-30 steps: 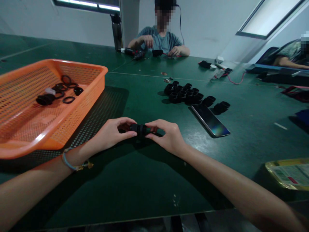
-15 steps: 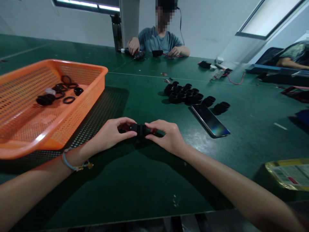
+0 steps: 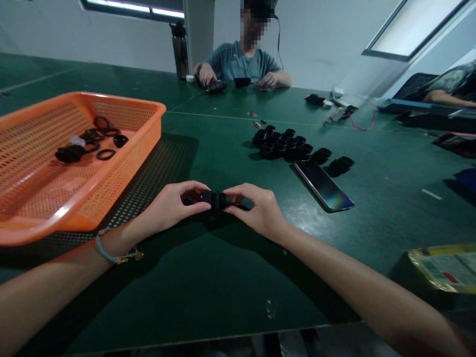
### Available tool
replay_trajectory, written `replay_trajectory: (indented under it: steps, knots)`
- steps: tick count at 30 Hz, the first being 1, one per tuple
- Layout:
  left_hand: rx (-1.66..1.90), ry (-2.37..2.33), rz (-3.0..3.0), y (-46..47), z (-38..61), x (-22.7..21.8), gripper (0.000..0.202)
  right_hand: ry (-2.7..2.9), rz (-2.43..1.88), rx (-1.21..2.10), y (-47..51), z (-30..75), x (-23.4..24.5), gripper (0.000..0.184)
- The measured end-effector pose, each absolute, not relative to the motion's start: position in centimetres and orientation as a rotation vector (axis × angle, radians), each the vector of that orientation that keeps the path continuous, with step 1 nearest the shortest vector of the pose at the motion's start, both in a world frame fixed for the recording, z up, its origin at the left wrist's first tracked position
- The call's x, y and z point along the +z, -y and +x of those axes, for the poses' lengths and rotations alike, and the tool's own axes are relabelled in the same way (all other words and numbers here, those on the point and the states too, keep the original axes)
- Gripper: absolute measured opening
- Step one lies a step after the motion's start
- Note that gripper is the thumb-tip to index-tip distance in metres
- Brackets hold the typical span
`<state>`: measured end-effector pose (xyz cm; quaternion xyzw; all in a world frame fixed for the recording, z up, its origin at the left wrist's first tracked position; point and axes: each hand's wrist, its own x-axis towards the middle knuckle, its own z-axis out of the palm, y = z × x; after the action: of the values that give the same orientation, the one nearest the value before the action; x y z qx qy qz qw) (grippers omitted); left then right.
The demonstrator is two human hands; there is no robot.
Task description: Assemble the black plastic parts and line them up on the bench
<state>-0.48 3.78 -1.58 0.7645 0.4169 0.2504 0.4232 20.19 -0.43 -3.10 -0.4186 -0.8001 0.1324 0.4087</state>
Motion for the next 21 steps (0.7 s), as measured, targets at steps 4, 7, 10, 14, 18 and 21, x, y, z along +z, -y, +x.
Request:
replay_trajectory:
  steps: [4,7,10,14,18,21]
  knots:
    - [0.631,-1.044,1.912,-3.76,-0.45,-1.52,0.038,2.018,-1.044,0.34,0.44,20.16,-3.11,0.023]
    - [0.631,-1.043,1.914,-3.79,-0.45,-1.52,0.039,2.024,-1.042,0.35,0.4,20.18,-3.12,0.023]
    - [0.627,-1.047,1.916,-3.81,-0.46,-1.54,0.038,2.024,-1.045,0.359,0.36,20.21,-3.12,0.023]
    - [0.633,-1.042,1.916,-3.82,-0.5,-1.61,0.039,2.026,-1.05,0.377,0.34,20.2,-3.07,0.023]
    - [0.626,-1.04,1.917,-3.83,-0.54,-1.65,0.039,2.024,-1.037,0.383,0.35,20.19,-3.05,0.023]
    - [0.624,-1.042,1.919,-3.85,-0.56,-1.68,0.039,2.021,-1.038,0.391,0.34,20.22,-3.05,0.023]
